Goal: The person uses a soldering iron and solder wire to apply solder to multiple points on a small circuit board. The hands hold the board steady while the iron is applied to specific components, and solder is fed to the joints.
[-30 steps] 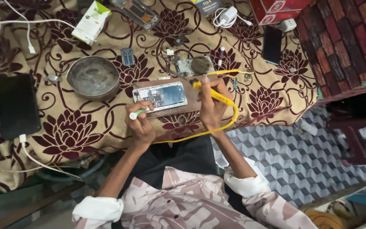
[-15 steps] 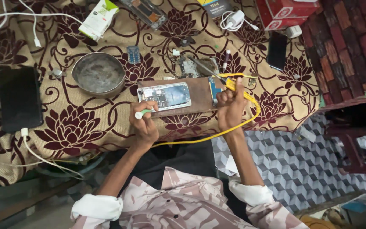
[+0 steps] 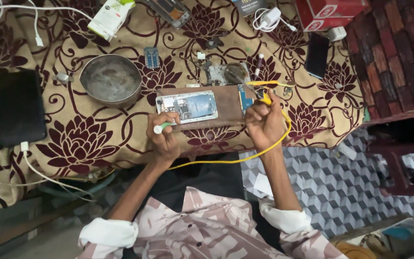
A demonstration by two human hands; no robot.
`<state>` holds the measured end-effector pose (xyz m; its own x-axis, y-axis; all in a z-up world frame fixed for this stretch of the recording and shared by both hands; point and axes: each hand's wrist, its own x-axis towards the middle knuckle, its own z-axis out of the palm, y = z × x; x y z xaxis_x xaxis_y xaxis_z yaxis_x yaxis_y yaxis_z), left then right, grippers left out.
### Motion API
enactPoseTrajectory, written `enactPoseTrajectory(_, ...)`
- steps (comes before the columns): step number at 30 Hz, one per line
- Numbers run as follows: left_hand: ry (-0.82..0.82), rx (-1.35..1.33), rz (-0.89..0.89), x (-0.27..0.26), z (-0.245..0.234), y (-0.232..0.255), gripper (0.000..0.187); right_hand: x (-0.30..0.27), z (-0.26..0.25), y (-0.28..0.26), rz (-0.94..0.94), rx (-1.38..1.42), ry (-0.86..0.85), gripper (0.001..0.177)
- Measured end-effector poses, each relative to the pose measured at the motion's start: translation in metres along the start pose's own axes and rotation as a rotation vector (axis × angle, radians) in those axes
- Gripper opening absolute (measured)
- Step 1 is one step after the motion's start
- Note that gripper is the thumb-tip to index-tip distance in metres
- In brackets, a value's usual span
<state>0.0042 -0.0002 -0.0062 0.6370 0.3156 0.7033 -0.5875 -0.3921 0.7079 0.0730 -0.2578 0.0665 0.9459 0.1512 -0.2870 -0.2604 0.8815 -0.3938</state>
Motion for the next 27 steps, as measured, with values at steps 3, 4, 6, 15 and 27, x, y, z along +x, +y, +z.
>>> enactPoseTrajectory(3, -0.019, 0.043, 0.016, 0.0, -0.003, 0.003, 0.043, 0.004, -0.005, 0.011, -0.275, -0.335, -0.049, 0.039)
enactPoseTrajectory(4, -0.014, 0.041, 0.01, 0.0, -0.004, 0.004, 0.043, 0.005, -0.008, 0.017, -0.342, -0.417, -0.049, 0.033)
enactPoseTrajectory(6, -0.006, 0.034, 0.0, 0.001, -0.003, 0.005, 0.042, 0.008, -0.012, 0.026, -0.481, -0.583, -0.048, 0.03)
enactPoseTrajectory(15, -0.043, 0.078, 0.026, 0.008, -0.008, 0.012, 0.038, -0.008, -0.022, 0.038, -0.675, -1.169, -0.195, 0.024)
enactPoseTrajectory(27, -0.021, 0.058, 0.04, 0.007, -0.005, 0.012, 0.041, -0.014, -0.031, 0.049, -0.671, -1.237, -0.24, 0.022)
